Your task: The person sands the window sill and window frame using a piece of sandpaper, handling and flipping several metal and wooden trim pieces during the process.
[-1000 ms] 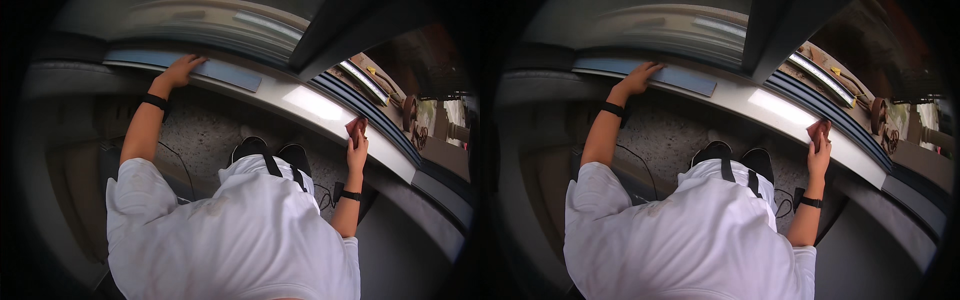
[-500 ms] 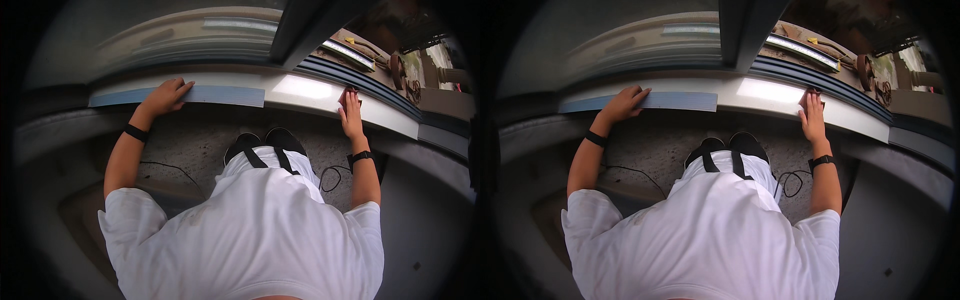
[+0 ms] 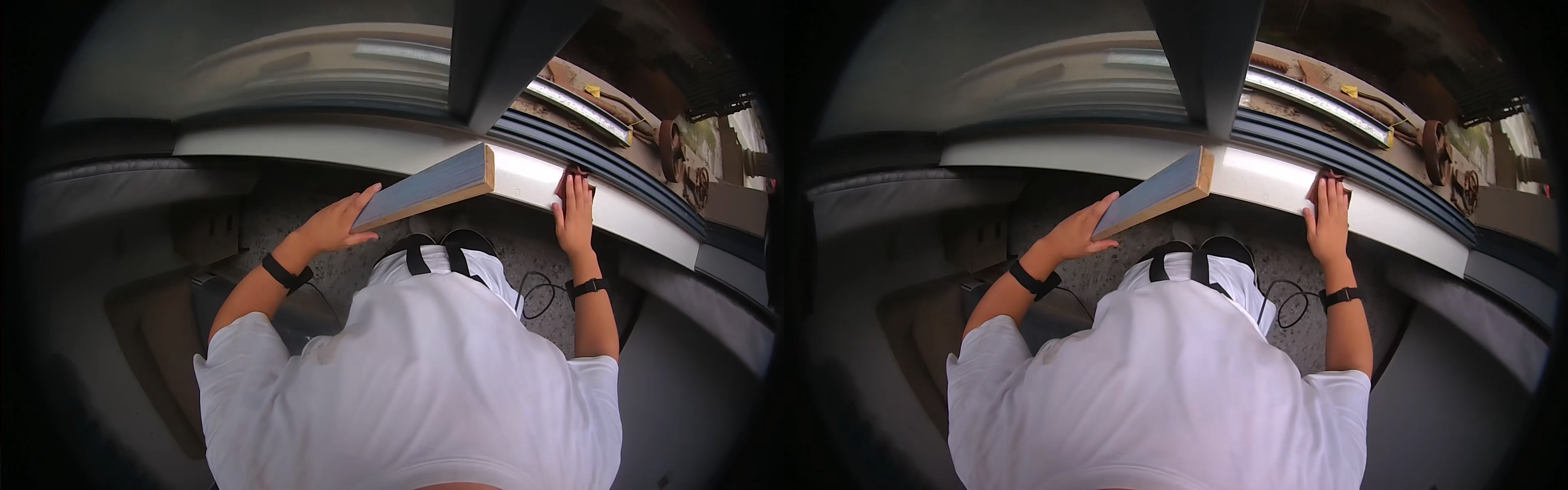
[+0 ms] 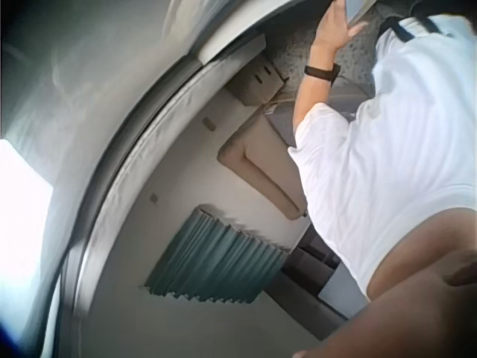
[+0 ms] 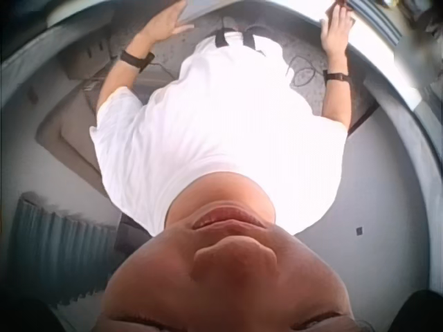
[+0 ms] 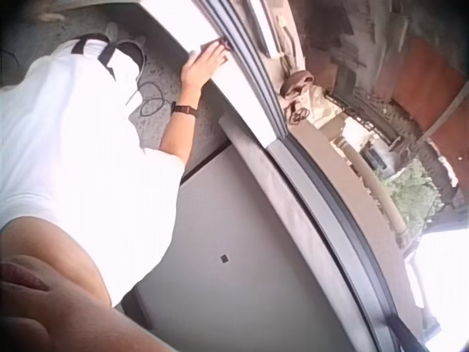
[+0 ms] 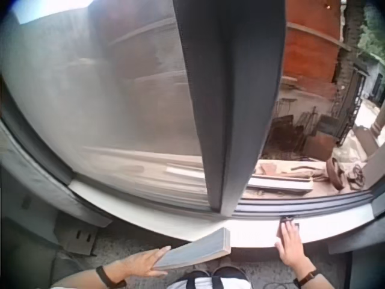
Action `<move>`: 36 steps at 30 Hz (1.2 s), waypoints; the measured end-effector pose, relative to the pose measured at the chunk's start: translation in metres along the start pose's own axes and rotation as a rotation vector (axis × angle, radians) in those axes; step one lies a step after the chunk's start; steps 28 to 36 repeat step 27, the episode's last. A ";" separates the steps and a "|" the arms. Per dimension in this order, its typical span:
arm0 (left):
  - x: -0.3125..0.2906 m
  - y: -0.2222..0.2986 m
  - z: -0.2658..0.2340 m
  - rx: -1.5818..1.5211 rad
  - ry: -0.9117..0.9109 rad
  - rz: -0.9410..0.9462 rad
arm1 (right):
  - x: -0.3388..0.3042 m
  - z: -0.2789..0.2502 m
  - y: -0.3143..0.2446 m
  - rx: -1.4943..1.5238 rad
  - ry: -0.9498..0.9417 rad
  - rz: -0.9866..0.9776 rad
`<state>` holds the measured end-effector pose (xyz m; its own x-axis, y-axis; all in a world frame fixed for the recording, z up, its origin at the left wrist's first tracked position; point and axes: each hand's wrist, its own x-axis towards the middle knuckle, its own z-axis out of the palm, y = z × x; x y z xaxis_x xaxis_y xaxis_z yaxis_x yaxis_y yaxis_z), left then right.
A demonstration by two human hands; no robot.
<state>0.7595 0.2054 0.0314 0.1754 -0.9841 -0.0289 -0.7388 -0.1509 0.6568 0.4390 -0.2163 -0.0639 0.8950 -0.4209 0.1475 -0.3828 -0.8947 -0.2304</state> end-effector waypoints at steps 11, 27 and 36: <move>-0.110 0.050 0.062 -0.136 0.114 -0.841 | 0.046 0.007 -0.063 0.093 -0.164 -0.296; -0.322 -0.081 0.064 -0.328 0.560 -1.049 | 0.140 0.113 -0.307 0.079 -0.004 -0.250; -0.322 -0.081 0.064 -0.328 0.560 -1.049 | 0.140 0.113 -0.307 0.079 -0.004 -0.250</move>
